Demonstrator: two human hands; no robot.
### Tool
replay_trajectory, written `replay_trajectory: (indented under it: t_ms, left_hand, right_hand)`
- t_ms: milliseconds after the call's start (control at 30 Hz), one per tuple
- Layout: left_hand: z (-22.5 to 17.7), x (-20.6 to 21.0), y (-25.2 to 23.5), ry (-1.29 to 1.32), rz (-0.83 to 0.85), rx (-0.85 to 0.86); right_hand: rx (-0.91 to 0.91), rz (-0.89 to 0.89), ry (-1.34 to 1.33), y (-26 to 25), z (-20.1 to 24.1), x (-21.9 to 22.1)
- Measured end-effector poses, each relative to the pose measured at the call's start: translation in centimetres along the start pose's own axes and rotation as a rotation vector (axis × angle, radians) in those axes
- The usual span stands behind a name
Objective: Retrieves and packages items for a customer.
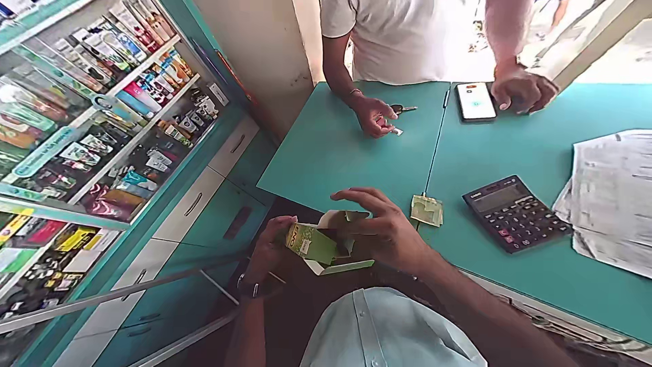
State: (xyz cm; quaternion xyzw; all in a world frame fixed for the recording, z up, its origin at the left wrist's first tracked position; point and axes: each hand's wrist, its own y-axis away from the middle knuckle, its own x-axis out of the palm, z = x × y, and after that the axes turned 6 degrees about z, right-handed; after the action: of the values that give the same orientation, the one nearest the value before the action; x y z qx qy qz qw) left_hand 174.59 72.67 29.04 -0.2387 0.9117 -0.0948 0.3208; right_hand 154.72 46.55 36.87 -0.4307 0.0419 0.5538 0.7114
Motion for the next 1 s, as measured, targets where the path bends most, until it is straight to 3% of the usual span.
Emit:
replay_trajectory:
  t_ms: [100, 233, 333, 433, 533, 733, 900, 1000]
  left_hand:
    - [-2.4, -2.8, -2.0, -0.287, 0.057, -0.054]
    - [-9.0, -8.2, -9.2, -0.793, 0.276, -0.018]
    - [-16.8, -9.5, -16.1, -1.100, 0.509, -0.140]
    - [-23.8, -7.5, -22.8, -1.412, 0.687, -0.380]
    - [-27.2, -4.3, -28.0, -1.572, 0.732, -0.521]
    - [-29.7, -2.9, -32.6, -1.690, 0.827, -0.615]
    - [-28.9, -3.0, -33.4, -1.644, 0.840, -0.633]
    - [-26.6, -2.1, -34.0, -1.563, 0.848, -0.547]
  right_hand:
    - [0.205, 0.044, -0.038, 0.5, -1.3, 0.7]
    - [0.464, 0.019, -0.699, -0.2, -6.0, 1.8]
    - [0.427, -0.086, -1.307, -1.5, -7.5, 4.2]
    - [0.333, -0.224, -1.771, -3.9, -8.4, 6.7]
    - [0.354, -0.366, -2.081, -6.4, -9.4, 7.8]
    - [0.398, -0.503, -2.140, -7.9, -12.1, 7.0]
    - [0.336, -0.401, -2.066, -7.9, -12.1, 5.6]
    - [0.287, -0.388, -1.842, -7.5, -12.3, 5.2]
